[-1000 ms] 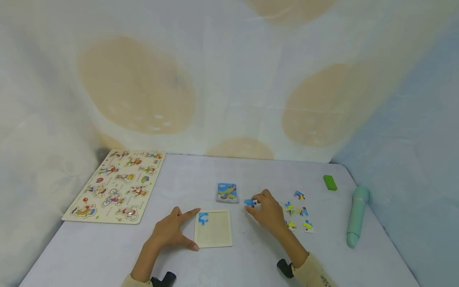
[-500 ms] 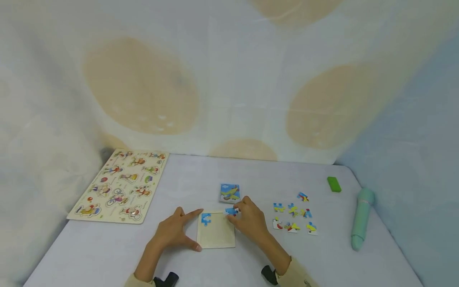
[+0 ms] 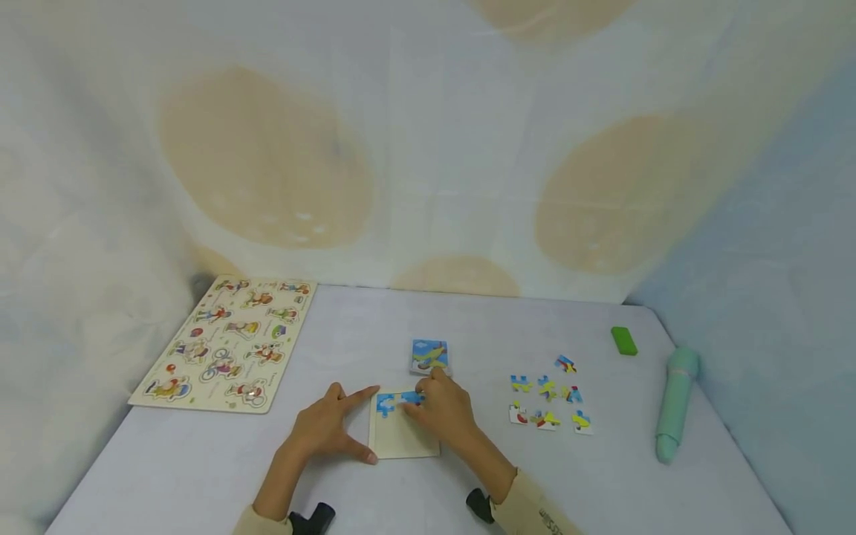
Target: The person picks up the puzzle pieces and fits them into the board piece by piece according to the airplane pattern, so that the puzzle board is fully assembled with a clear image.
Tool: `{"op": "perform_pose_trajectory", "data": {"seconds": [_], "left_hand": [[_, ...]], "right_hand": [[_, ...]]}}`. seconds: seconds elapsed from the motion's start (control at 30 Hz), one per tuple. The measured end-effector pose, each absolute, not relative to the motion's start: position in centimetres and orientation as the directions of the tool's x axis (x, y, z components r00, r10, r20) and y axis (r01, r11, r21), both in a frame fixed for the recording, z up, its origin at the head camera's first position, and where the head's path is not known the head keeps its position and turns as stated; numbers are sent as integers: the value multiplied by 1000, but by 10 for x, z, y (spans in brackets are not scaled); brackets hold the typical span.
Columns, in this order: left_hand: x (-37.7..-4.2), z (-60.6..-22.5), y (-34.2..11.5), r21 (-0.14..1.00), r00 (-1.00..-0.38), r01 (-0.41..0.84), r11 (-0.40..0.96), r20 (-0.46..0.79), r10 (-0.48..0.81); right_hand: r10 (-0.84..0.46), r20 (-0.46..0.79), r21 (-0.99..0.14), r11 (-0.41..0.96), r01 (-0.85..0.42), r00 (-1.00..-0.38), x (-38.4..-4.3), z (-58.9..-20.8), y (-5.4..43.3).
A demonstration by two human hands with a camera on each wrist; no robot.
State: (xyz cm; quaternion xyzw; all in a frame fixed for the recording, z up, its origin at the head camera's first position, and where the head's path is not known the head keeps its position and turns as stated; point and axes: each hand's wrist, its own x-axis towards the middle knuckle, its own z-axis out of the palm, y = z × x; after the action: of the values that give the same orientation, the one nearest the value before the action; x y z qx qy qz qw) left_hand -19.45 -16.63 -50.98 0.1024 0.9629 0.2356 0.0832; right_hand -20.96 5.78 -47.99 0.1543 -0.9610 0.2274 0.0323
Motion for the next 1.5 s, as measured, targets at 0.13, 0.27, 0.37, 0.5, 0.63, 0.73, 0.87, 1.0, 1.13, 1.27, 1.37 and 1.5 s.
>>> {"op": "perform_pose_trajectory", "data": {"seconds": [0.13, 0.27, 0.37, 0.5, 0.63, 0.73, 0.87, 1.0, 1.13, 1.27, 1.37, 1.5], "left_hand": [[-195, -511, -167, 476, -966, 152, 866, -115, 233], [-193, -509, -167, 488, -966, 156, 859, -106, 236], [-193, -507, -166, 488, -966, 166, 857, -93, 240], [-192, -505, -166, 486, -967, 168, 857, -89, 240], [-192, -504, -166, 485, -966, 175, 857, -82, 244], [-192, -505, -166, 488, -967, 184, 854, -67, 247], [-192, -507, -166, 483, -966, 192, 854, -62, 252], [-191, -507, -166, 480, -966, 189, 857, -67, 251], [-192, -505, -165, 486, -966, 185, 854, -72, 250], [-192, -504, -165, 487, -966, 181, 855, -77, 248], [-192, -505, -165, 483, -965, 186, 856, -72, 251], [-192, -506, -167, 476, -966, 186, 860, -69, 247]], "right_hand": [[-282, 136, -427, 848, -313, -950, -211, -481, 51], [-281, 132, -392, 866, -310, -951, -213, -484, 46], [-277, 123, -355, 884, -304, -953, -214, -487, 43], [-287, 134, -306, 898, -315, -948, -214, -491, 40], [-292, 151, -280, 904, -324, -945, -213, -493, 39], [-291, 155, -264, 909, -323, -944, -213, -491, 38], [-318, 133, -223, 913, -341, -939, -209, -487, 40], [-356, 87, -141, 920, -365, -930, -199, -481, 44], [-356, 45, -55, 932, -359, -933, -188, -479, 52], [-364, -2, -39, 931, -364, -931, -180, -480, 59], [-365, -46, -65, 930, -362, -930, -177, -481, 60], [-357, -75, -112, 931, -348, -931, -176, -484, 58]]}}
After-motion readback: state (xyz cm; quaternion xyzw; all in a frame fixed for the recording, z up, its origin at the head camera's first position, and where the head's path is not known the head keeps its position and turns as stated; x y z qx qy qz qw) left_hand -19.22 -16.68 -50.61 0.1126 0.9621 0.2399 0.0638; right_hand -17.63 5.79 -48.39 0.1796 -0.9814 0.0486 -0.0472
